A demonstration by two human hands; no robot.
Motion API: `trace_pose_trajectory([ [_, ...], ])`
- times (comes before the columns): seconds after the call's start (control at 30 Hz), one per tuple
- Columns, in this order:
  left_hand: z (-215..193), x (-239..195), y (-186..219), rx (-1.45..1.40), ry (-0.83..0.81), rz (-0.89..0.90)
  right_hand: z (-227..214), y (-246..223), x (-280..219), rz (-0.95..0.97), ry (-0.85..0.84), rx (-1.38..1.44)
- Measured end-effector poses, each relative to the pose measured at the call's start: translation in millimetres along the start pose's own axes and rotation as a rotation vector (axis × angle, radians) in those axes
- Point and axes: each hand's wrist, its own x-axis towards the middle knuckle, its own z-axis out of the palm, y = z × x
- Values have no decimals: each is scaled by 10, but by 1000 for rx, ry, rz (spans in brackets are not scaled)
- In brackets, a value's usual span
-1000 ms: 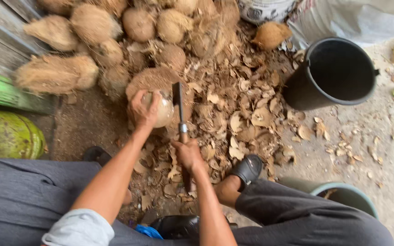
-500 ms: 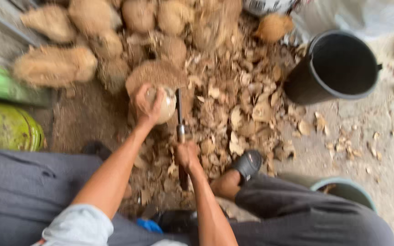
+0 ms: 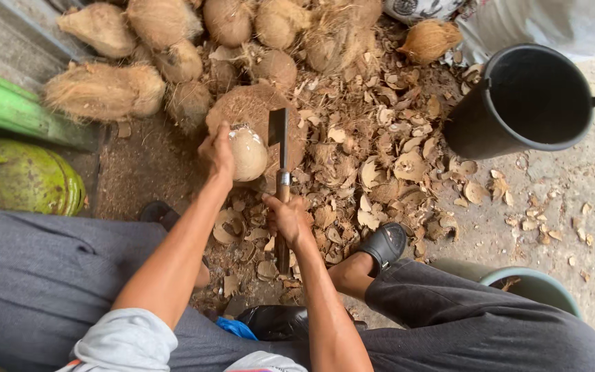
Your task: The person uses a machete to remove the husk from a coconut, repeatedly striking and rotating the fruit until the husk is fully removed. The peeled coconut is then placed into a green basket.
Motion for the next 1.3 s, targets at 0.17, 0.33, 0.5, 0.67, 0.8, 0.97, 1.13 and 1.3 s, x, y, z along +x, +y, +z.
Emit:
trace_pose_trajectory([
  [0.17, -103, -198, 62, 224, -76, 198, 61, -13, -15, -59, 122, -343],
  [0.33, 32, -121, -57, 298, -21, 322, 10, 158, -9, -202, 117, -255],
  [0.5, 161, -61, -275, 309, 64, 469, 23, 282, -35, -150, 168, -382],
  [0.67, 115, -13, -347, 183, 82, 603, 68, 283, -37, -179, 45, -229],
  [0.8, 76, -13, -458, 295, 178, 868, 50, 325, -155, -198, 49, -220],
  [0.97, 74, 29, -357, 429, 152, 931, 13, 125, -96, -139, 102, -168],
  [1.13, 47, 34, -372, 453, 212, 1123, 64, 197, 44, -324, 234, -167],
  [1.3, -20, -22, -334, 486, 91, 1036, 130, 182, 15, -38, 134, -337],
])
